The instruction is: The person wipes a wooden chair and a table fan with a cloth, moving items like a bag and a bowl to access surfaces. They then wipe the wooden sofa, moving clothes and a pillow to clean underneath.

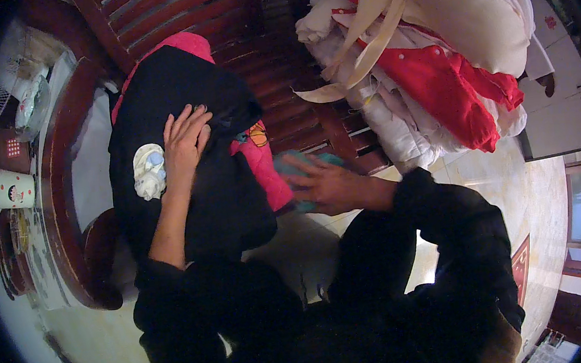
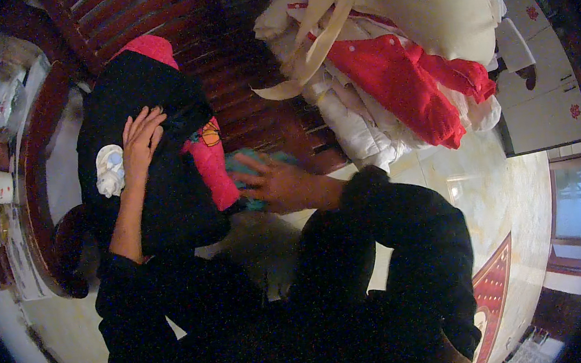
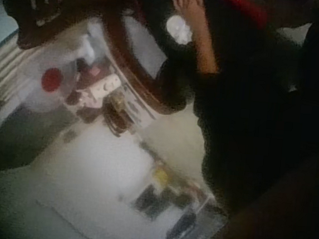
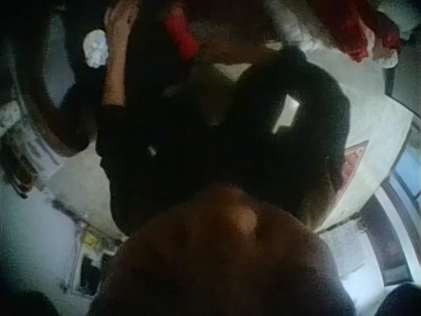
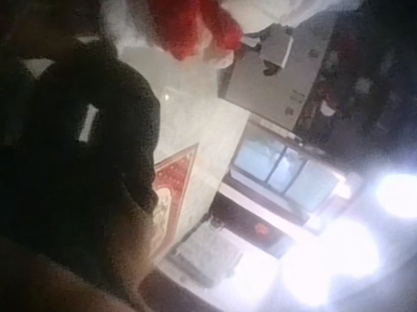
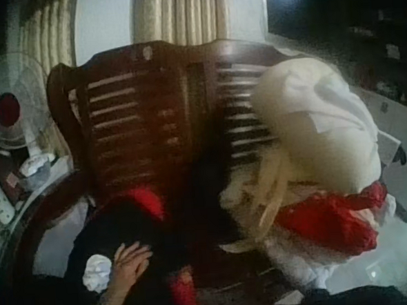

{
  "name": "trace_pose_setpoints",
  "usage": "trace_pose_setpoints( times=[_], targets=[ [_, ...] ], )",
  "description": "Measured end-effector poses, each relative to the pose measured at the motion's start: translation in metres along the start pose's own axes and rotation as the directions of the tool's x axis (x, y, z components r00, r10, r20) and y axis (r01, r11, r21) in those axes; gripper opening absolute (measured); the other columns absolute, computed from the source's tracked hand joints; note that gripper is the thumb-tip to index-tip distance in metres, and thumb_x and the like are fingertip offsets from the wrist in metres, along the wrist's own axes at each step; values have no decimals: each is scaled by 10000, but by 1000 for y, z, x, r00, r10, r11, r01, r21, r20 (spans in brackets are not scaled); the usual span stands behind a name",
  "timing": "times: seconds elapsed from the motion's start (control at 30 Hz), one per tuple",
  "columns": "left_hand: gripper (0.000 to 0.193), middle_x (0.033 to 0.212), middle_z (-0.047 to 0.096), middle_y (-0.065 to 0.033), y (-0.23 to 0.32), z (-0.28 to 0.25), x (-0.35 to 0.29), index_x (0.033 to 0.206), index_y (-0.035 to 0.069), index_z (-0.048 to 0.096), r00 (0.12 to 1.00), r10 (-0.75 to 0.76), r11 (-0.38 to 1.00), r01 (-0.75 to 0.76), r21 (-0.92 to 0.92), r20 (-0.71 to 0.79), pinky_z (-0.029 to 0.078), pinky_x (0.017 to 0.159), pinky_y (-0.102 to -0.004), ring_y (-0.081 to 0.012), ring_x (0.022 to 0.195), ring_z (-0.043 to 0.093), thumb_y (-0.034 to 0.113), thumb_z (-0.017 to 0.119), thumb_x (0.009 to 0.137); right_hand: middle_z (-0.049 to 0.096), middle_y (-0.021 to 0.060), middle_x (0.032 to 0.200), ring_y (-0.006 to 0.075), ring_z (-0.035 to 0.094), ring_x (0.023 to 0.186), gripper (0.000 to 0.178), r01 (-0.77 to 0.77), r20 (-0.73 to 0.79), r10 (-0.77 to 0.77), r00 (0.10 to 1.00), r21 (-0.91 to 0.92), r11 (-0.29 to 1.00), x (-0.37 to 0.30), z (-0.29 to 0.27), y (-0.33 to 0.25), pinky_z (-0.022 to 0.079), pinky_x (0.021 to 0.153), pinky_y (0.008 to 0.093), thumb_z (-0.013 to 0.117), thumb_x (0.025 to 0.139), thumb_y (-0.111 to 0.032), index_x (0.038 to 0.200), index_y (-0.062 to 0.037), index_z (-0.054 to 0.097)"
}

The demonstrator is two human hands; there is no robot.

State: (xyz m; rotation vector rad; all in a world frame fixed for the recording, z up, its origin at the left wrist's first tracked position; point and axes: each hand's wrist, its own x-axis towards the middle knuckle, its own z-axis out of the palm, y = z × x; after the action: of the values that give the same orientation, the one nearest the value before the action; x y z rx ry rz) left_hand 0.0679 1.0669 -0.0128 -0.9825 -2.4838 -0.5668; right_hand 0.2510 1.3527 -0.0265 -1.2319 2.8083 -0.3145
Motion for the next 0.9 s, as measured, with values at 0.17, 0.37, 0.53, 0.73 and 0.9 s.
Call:
trace_pose_setpoints(
  times=[0.17, 0.37, 0.53, 0.73, 0.9],
  targets=[
    [242, 1280, 637, -54, 15, -15, 9, 1137, 126, 686, 987, -99, 995, 93, 47, 125, 293, 1125, -475, -258, 1288, 514, 186, 593, 921, 297, 199, 1531, 454, 286, 1392, 674, -607, -35, 606, 794, -55, 793, -55, -19, 17, 285, 1125, 569, 586, 908, -473, 1442, -104, 408],
    [289, 1228, 645, -147, 99, -28, 72, 1119, 40, 676, 988, 109, 992, -102, -72, 111, 269, 1131, -491, -299, 1225, 541, 202, 557, 910, 404, 274, 1420, 480, 446, 1240, 681, -739, -172, 720, 672, -218, 638, -21, 18, 76, 393, 1054, 543, 556, 923, -433, 1393, 37, 406],
    [266, 1198, 661, -134, 81, 21, 53, 1067, 48, 704, 958, 37, 977, 25, -212, 284, 254, 1143, -492, -272, 1218, 553, 203, 570, 896, 428, 296, 1363, 466, 456, 1225, 625, -736, -274, 694, 666, -93, 670, 51, 44, 155, 386, 1046, 524, 596, 859, -287, 1350, 68, 445],
    [198, 1051, 698, -109, 63, 37, 44, 965, 48, 709, 970, 12, 962, 55, -267, 244, 295, 1122, -471, -259, 1137, 593, 166, 600, 849, 509, 264, 1298, 453, 471, 1224, 557, -575, -290, 723, 627, 454, 681, 122, 14, 215, 383, 1050, 511, 584, 864, -227, 1354, 6, 459],
    [141, 984, 693, -114, 58, 54, 49, 881, 61, 687, 974, 41, 962, 22, -273, 221, 316, 1103, -471, -269, 1068, 608, 163, 607, 826, 544, 249, 1277, 450, 491, 1211, 462, -621, -390, 682, 618, 289, 728, 107, 11, 236, 401, 1035, 509, 564, 881, -202, 1309, -38, 500]
  ],
)
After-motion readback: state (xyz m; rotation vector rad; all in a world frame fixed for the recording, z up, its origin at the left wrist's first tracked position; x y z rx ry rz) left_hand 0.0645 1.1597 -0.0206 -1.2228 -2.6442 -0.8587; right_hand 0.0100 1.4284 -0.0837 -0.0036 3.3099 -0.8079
